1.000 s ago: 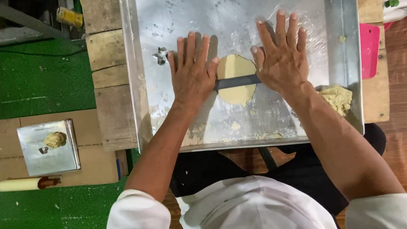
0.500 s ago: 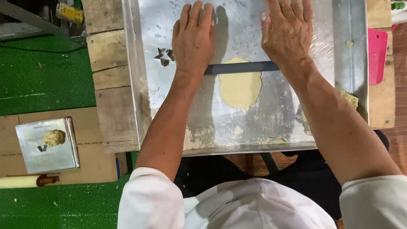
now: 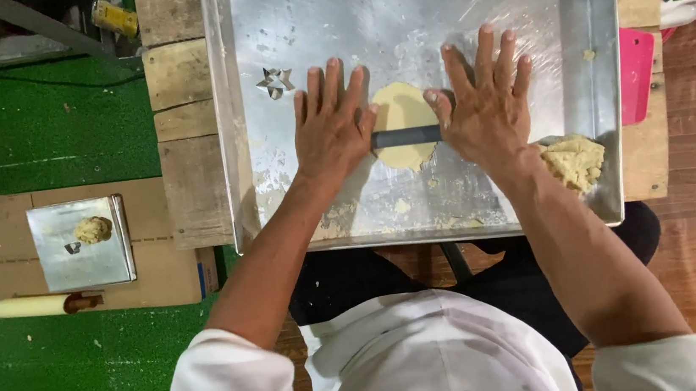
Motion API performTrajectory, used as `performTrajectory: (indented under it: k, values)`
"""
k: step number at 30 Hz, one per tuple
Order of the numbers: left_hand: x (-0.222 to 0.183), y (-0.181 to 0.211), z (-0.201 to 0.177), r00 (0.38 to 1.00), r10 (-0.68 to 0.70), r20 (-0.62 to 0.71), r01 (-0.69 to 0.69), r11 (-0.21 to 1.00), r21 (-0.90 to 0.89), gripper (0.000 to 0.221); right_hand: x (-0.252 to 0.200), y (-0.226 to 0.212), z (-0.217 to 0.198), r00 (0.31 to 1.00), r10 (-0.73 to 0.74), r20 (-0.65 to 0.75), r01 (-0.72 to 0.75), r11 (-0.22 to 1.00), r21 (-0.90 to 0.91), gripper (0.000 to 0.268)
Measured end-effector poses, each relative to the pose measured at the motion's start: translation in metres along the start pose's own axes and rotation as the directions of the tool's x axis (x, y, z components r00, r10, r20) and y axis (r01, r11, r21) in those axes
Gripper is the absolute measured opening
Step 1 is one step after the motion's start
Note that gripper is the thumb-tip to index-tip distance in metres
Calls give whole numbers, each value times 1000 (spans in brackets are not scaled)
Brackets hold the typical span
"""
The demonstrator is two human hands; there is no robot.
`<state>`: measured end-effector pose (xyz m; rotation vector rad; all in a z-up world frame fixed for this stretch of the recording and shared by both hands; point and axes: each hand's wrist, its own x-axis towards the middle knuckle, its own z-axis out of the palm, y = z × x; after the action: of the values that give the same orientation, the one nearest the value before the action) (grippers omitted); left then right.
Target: A person is manually shaping dough and using a star-shaped cutter to create cookies on a metal tray in a bakery.
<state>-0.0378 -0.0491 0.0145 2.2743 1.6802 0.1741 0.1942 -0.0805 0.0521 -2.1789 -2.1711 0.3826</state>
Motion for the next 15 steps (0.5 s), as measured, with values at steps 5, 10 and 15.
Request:
performTrajectory:
  k: [5,10,15]
  values:
    - [-39,19,-26,988,-6,153,1,1000,29,63,-40,-25,-28,992,81,94,-76,996,-55,68]
    - [-65,21,-21,986,29,164,-39,998,58,63,-62,-24,-27,986,96,134,-87,993,-76,65]
    - [-56,10,0,987,118,-107,-109,990,88,57,-56,-27,-31,997,55,49,-55,998,-12,65]
